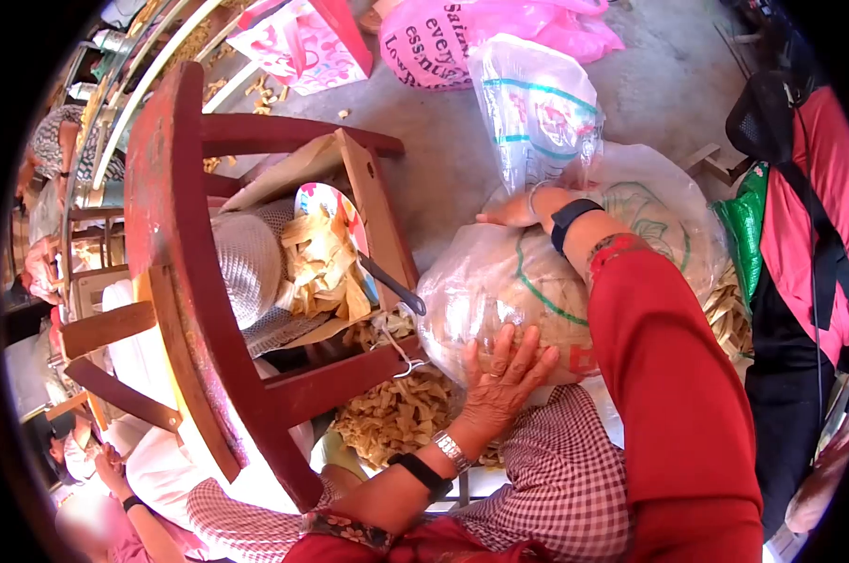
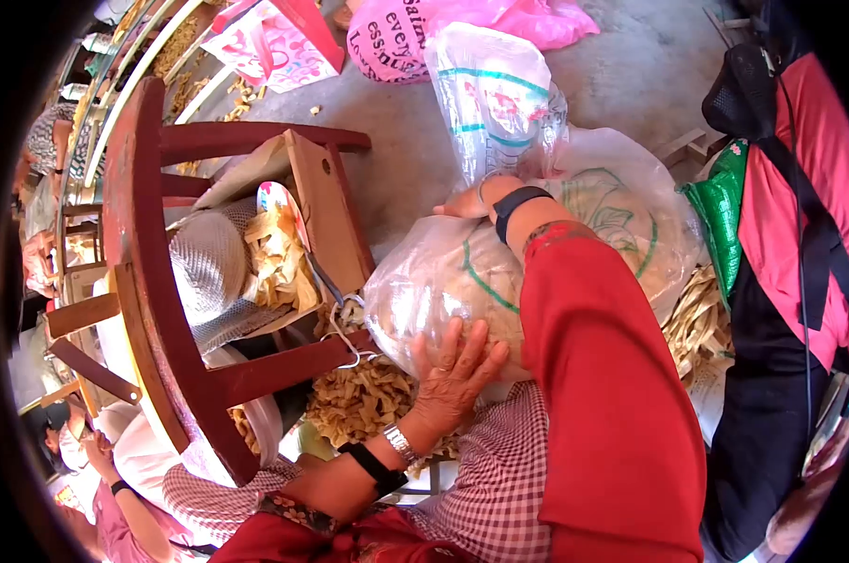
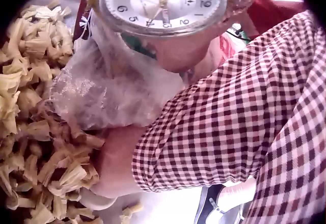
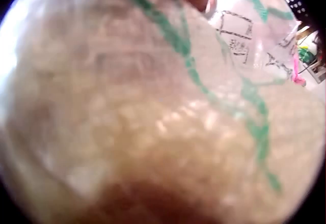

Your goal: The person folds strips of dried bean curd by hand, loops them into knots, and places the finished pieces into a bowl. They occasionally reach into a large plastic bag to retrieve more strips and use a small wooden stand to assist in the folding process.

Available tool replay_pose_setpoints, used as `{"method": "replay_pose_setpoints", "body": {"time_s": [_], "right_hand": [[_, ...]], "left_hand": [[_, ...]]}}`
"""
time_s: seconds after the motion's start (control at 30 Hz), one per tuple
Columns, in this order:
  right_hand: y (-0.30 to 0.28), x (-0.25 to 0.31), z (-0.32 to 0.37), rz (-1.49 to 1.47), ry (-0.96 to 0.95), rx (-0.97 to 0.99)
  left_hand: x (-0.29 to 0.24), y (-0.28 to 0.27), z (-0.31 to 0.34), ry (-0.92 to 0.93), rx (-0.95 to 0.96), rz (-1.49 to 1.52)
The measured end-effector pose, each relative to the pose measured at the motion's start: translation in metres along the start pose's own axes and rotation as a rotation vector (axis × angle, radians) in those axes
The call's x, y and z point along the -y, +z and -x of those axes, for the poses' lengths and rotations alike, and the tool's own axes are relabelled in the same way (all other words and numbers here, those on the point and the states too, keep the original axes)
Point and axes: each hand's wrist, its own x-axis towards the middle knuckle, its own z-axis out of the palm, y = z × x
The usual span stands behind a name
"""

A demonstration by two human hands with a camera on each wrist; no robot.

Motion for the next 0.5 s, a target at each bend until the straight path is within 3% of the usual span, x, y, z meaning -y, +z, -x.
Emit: {"method": "replay_pose_setpoints", "body": {"time_s": [0.07, 0.13, 0.2, 0.23, 0.33, 0.4, 0.5], "right_hand": [[0.012, -0.003, -0.03, 0.113, 0.022, 0.072], [0.004, 0.009, -0.008, -0.067, -0.026, 0.135], [-0.001, 0.012, 0.0, -0.105, -0.057, 0.138], [0.007, 0.006, -0.012, -0.03, -0.074, 0.029], [-0.001, 0.0, -0.016, 0.018, 0.148, 0.081], [-0.002, 0.003, -0.003, 0.003, 0.024, 0.017], [0.0, -0.012, -0.033, 0.218, -0.033, 0.012]], "left_hand": [[0.0, 0.002, 0.0, -0.003, -0.028, -0.012], [-0.001, -0.002, -0.002, -0.015, 0.007, -0.014], [0.001, -0.006, -0.006, -0.011, 0.034, -0.024], [0.001, -0.01, -0.009, -0.025, 0.055, -0.011], [0.004, -0.015, -0.019, -0.031, 0.038, -0.002], [0.013, -0.012, -0.03, -0.011, -0.077, -0.04], [0.023, -0.015, -0.042, -0.003, -0.104, -0.033]]}}
